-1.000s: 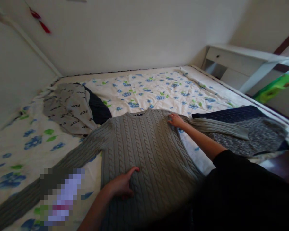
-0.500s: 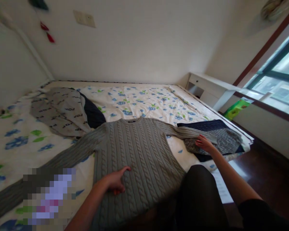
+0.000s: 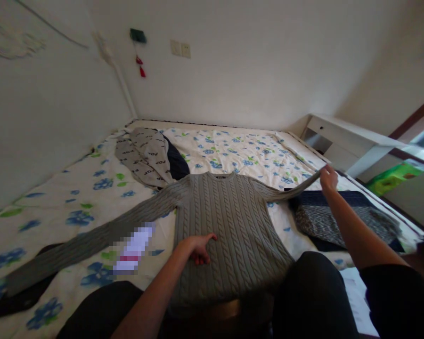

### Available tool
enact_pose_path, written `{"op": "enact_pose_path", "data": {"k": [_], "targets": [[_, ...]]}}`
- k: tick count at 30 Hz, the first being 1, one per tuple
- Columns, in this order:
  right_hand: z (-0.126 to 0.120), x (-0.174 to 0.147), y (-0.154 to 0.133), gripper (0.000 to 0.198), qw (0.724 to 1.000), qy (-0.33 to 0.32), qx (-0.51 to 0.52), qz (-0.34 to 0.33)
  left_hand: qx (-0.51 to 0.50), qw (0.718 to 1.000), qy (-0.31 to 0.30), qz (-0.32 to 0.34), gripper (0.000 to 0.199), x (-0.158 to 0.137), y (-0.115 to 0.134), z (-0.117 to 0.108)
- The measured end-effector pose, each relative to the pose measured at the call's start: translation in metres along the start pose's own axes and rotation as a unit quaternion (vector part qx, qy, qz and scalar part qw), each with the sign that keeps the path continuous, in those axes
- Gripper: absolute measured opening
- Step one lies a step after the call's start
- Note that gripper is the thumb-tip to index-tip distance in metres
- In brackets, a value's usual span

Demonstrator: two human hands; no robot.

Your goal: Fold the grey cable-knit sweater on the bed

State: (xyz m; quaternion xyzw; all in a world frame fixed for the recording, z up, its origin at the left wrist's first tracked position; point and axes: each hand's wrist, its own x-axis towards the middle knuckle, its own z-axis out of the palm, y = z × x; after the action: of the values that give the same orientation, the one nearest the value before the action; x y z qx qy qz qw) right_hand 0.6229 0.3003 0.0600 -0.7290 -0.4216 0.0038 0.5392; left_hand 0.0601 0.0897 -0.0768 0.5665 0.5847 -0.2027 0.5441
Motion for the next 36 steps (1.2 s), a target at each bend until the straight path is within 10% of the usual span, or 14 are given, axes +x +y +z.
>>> {"op": "enact_pose_path", "data": {"k": [5, 10, 12, 19, 24, 36], "targets": [[0.098, -0.119, -0.124, 0.068, 0.950, -0.186, 0.020, -0.249, 0.001, 1.000, -0.020, 0.019, 0.114, 0.002, -0.004, -0.004], [0.130, -0.297, -0.131, 0.067, 0.706, -0.505, -0.021, -0.497, 0.038, 0.997, 0.018, 0.060, 0.098, -0.013, -0.011, -0.019], [0.120, -0.325, -0.101, 0.051, 0.665, -0.550, -0.070, -0.501, 0.073, 0.993, 0.063, 0.075, 0.088, -0.021, -0.014, -0.028], [0.067, -0.251, 0.010, 0.049, 0.711, -0.538, -0.261, -0.370, 0.212, 0.942, 0.250, 0.065, 0.051, -0.031, -0.021, -0.056], [0.067, -0.223, 0.039, 0.072, 0.743, -0.520, -0.330, -0.262, 0.247, 0.887, 0.390, 0.009, 0.057, -0.030, -0.024, -0.070], [0.119, -0.227, 0.051, 0.070, 0.780, -0.510, -0.338, -0.134, 0.291, 0.871, 0.394, -0.038, 0.071, 0.001, -0.032, -0.089]]}}
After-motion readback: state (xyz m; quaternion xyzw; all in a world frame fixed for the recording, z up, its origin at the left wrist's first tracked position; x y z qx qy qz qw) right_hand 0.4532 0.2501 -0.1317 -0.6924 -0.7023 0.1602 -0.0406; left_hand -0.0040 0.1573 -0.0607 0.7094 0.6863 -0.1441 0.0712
